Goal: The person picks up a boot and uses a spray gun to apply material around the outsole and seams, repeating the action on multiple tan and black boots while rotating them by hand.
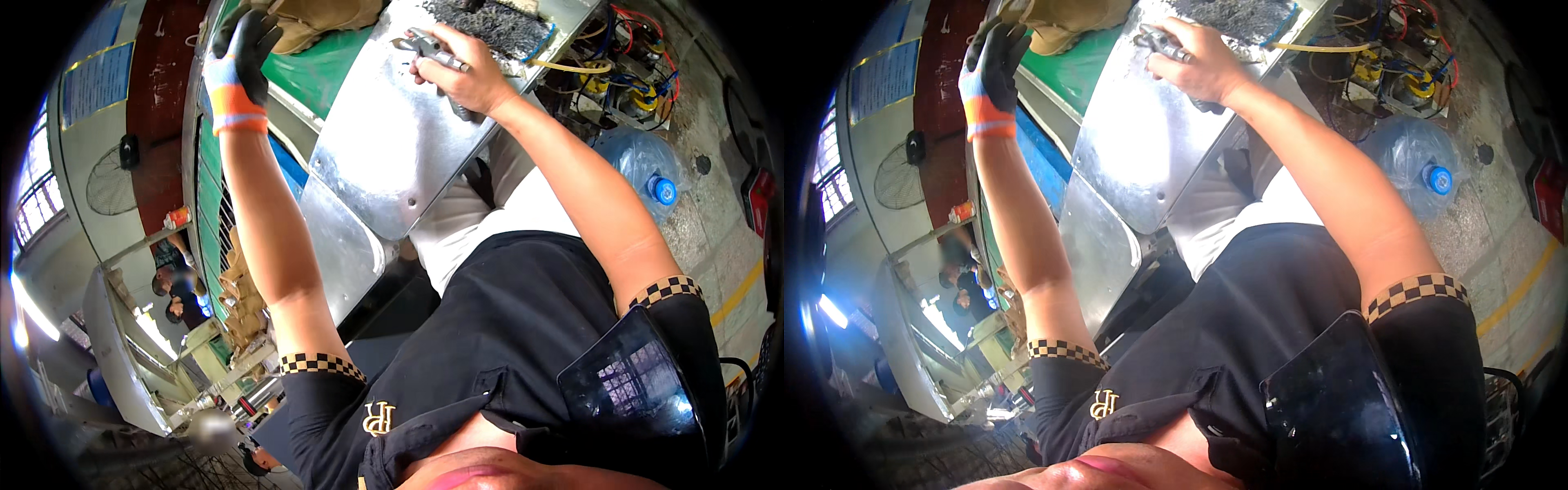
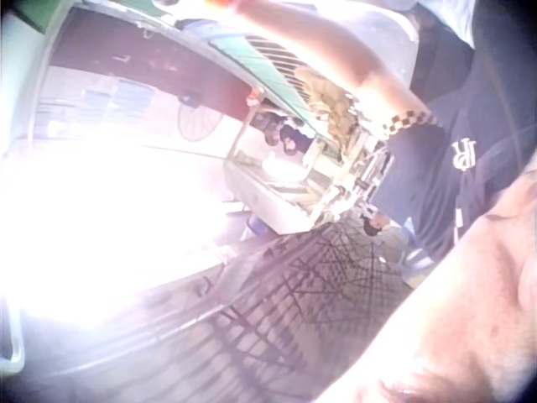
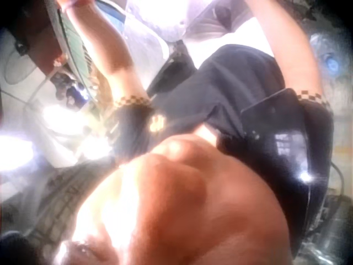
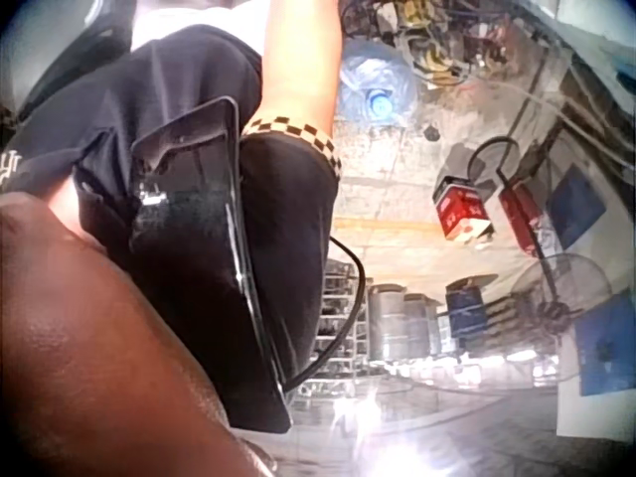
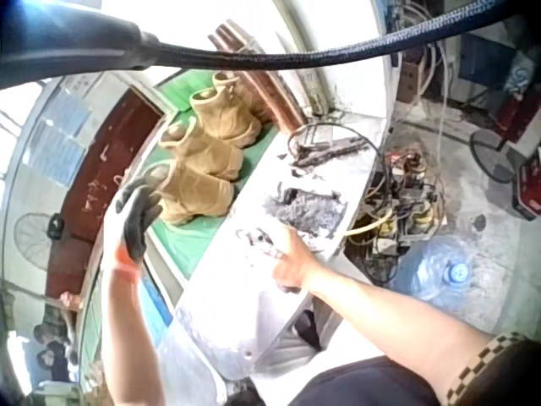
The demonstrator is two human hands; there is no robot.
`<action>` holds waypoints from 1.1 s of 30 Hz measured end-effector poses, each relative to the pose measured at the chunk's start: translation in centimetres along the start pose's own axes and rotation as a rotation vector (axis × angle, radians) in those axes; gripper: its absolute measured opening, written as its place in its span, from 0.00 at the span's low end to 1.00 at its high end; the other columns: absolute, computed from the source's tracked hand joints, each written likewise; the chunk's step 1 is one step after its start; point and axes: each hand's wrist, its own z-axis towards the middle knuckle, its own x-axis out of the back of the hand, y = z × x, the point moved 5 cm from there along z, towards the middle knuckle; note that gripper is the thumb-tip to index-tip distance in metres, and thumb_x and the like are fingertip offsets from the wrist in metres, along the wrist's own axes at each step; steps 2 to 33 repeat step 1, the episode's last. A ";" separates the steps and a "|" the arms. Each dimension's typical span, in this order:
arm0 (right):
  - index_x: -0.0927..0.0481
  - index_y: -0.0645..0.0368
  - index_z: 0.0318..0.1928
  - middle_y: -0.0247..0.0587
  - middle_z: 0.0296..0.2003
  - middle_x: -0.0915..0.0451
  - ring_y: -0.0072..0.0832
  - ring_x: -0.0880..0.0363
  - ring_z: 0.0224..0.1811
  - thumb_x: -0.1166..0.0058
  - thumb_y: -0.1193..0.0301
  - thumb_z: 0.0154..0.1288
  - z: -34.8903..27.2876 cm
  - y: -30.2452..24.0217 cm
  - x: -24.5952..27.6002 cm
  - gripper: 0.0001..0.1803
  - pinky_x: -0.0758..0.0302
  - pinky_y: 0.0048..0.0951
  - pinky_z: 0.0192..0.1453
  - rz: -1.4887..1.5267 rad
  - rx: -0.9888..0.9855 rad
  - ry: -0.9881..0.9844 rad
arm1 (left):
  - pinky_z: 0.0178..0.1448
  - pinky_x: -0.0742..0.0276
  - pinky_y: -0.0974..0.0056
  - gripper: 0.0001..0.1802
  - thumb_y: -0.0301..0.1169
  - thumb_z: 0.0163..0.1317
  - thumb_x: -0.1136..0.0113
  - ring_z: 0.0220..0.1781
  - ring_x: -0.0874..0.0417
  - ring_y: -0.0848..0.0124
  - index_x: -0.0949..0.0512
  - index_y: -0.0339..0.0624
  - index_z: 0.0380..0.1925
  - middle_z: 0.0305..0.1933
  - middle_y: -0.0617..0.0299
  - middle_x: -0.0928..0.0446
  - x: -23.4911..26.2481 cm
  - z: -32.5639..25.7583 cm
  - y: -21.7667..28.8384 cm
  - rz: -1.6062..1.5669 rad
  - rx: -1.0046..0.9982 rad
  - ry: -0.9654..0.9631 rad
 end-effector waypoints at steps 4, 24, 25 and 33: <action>0.24 0.65 0.53 0.39 0.34 0.15 0.21 0.16 0.36 0.46 0.72 0.64 -0.1 0.5 0.2 0.18 0.19 0.25 0.44 0.011 0.009 0.017 | 0.61 0.23 0.58 0.20 0.30 0.68 0.46 0.57 0.19 0.61 0.25 0.30 0.56 0.56 0.53 0.22 -1.5 -2.4 2.6 0.152 -0.118 -0.141; 0.24 0.65 0.53 0.39 0.34 0.15 0.21 0.16 0.36 0.46 0.72 0.64 -0.1 0.5 0.2 0.18 0.19 0.25 0.44 0.011 0.009 0.017 | 0.61 0.23 0.58 0.20 0.30 0.68 0.46 0.57 0.19 0.61 0.25 0.30 0.56 0.56 0.53 0.22 -1.5 -2.4 2.6 0.152 -0.118 -0.141; 0.24 0.65 0.53 0.39 0.34 0.15 0.21 0.16 0.36 0.46 0.72 0.64 -0.1 0.5 0.2 0.18 0.19 0.25 0.44 0.011 0.009 0.017 | 0.61 0.23 0.58 0.20 0.30 0.68 0.46 0.57 0.19 0.61 0.25 0.30 0.56 0.56 0.53 0.22 -1.5 -2.4 2.6 0.152 -0.118 -0.141; 0.24 0.65 0.53 0.39 0.34 0.15 0.21 0.16 0.36 0.46 0.72 0.64 -0.1 0.5 0.2 0.18 0.19 0.25 0.44 0.011 0.009 0.017 | 0.61 0.23 0.58 0.20 0.30 0.68 0.46 0.57 0.19 0.61 0.25 0.30 0.56 0.56 0.53 0.22 -1.5 -2.4 2.6 0.152 -0.118 -0.141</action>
